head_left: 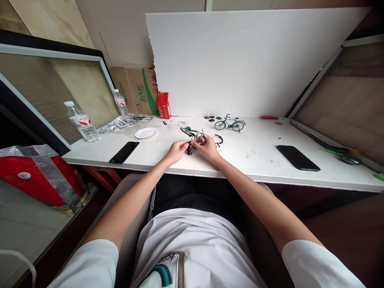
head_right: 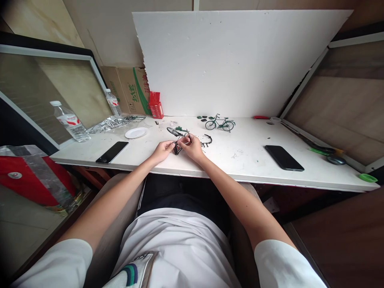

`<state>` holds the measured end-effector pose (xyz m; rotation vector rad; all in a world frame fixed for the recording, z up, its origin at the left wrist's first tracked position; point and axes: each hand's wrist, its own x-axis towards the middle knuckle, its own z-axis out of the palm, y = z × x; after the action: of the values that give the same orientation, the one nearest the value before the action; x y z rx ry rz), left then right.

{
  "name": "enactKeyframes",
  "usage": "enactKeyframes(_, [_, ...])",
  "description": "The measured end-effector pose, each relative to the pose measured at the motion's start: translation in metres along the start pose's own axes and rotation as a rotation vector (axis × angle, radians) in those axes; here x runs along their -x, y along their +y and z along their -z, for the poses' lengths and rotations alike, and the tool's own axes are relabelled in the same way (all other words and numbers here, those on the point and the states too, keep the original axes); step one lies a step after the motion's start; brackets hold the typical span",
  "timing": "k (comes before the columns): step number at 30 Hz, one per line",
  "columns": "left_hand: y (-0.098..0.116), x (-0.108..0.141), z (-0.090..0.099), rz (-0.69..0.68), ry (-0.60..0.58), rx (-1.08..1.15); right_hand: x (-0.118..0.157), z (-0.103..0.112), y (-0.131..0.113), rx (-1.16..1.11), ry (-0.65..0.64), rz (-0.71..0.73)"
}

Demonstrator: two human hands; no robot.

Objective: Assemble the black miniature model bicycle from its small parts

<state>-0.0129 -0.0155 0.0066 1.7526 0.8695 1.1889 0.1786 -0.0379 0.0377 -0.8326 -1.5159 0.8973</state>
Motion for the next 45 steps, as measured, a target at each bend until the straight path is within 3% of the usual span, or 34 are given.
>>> enactKeyframes(15, [-0.007, -0.001, -0.001, 0.022, 0.017, 0.043, 0.0, 0.001, 0.0, 0.103, 0.042, 0.026])
enactKeyframes(45, [0.004, 0.001, 0.001, 0.014, 0.014, 0.04, 0.003, 0.0, 0.007, 0.281, 0.027, 0.216])
